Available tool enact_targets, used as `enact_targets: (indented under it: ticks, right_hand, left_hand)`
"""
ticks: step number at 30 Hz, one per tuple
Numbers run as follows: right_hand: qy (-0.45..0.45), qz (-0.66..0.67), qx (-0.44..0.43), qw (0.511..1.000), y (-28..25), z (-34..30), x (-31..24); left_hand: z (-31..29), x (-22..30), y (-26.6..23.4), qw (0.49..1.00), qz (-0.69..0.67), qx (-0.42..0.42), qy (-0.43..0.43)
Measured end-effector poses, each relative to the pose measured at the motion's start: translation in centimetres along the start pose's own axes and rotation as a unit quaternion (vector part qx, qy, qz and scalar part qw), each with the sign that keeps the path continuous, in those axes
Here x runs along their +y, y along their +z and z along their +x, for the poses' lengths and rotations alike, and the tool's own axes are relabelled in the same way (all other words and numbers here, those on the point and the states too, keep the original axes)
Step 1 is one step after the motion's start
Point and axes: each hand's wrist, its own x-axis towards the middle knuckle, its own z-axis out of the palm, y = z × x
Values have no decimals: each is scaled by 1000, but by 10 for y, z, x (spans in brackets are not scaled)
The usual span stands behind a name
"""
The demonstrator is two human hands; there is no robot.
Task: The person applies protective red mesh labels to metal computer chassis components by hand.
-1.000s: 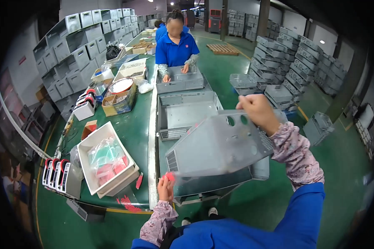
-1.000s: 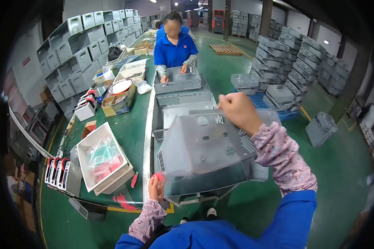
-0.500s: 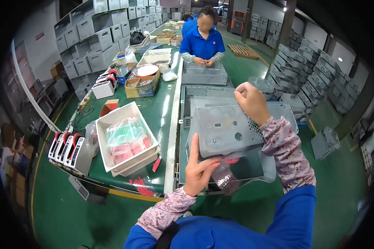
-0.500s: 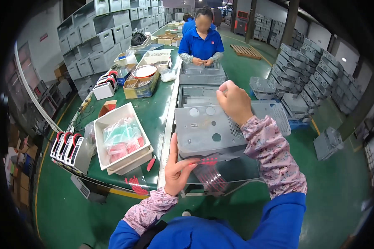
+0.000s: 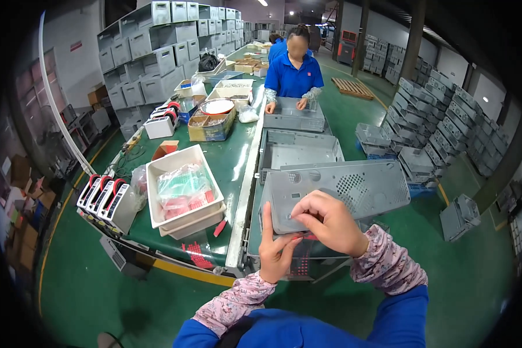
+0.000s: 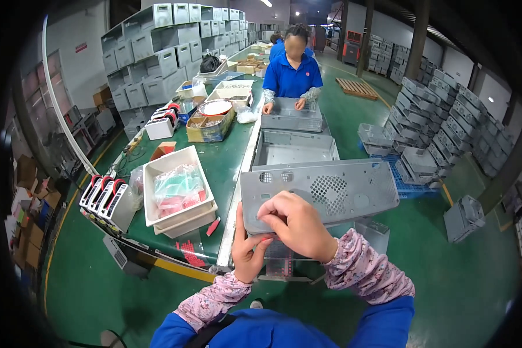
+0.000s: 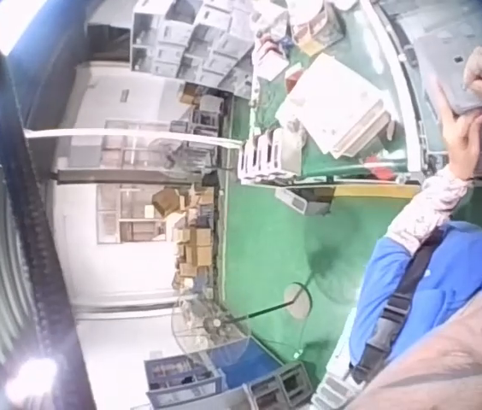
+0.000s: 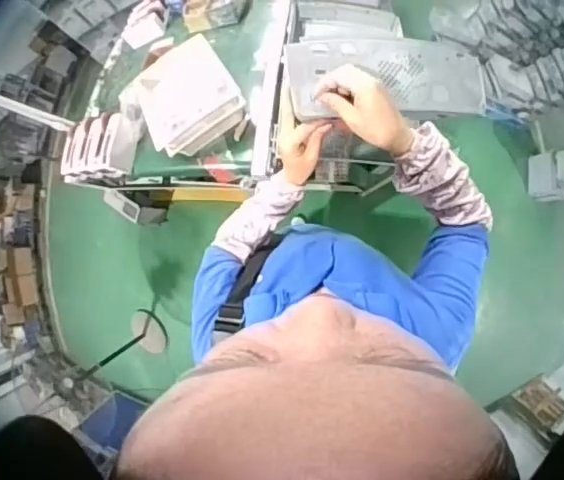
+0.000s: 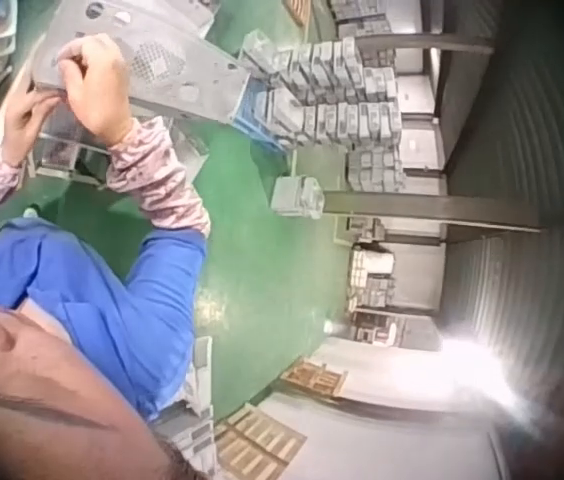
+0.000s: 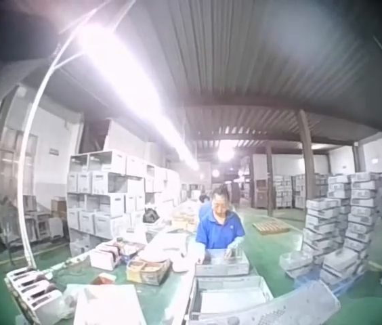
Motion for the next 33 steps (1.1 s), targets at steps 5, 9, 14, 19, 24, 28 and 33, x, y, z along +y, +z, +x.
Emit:
enact_targets:
  ticks: [5,9,14,19,24,28,33]
  right_hand:
    - [-38,-72,2,997,3,-11,-5]
    - [-63,-78,11,995,4,-16,-1]
    - [-56,-82,14,995,5,-19,-3]
    - [-53,-87,10,995,3,-21,-4]
    - [-53,-91,16,994,4,-22,-4]
    - [-19,-100,18,995,5,-22,-8]
    - [-43,-96,27,994,7,-22,-6]
  left_hand:
    - [-15,7,4,999,-12,15,-31]
    - [-20,8,7,998,-20,9,-52]
    - [-24,13,8,998,-20,11,-57]
    - [-25,14,9,998,-21,12,-53]
    - [-26,15,9,998,-18,11,-51]
    - [-26,15,8,999,-15,9,-47]
    - [-26,16,9,998,-22,10,-50]
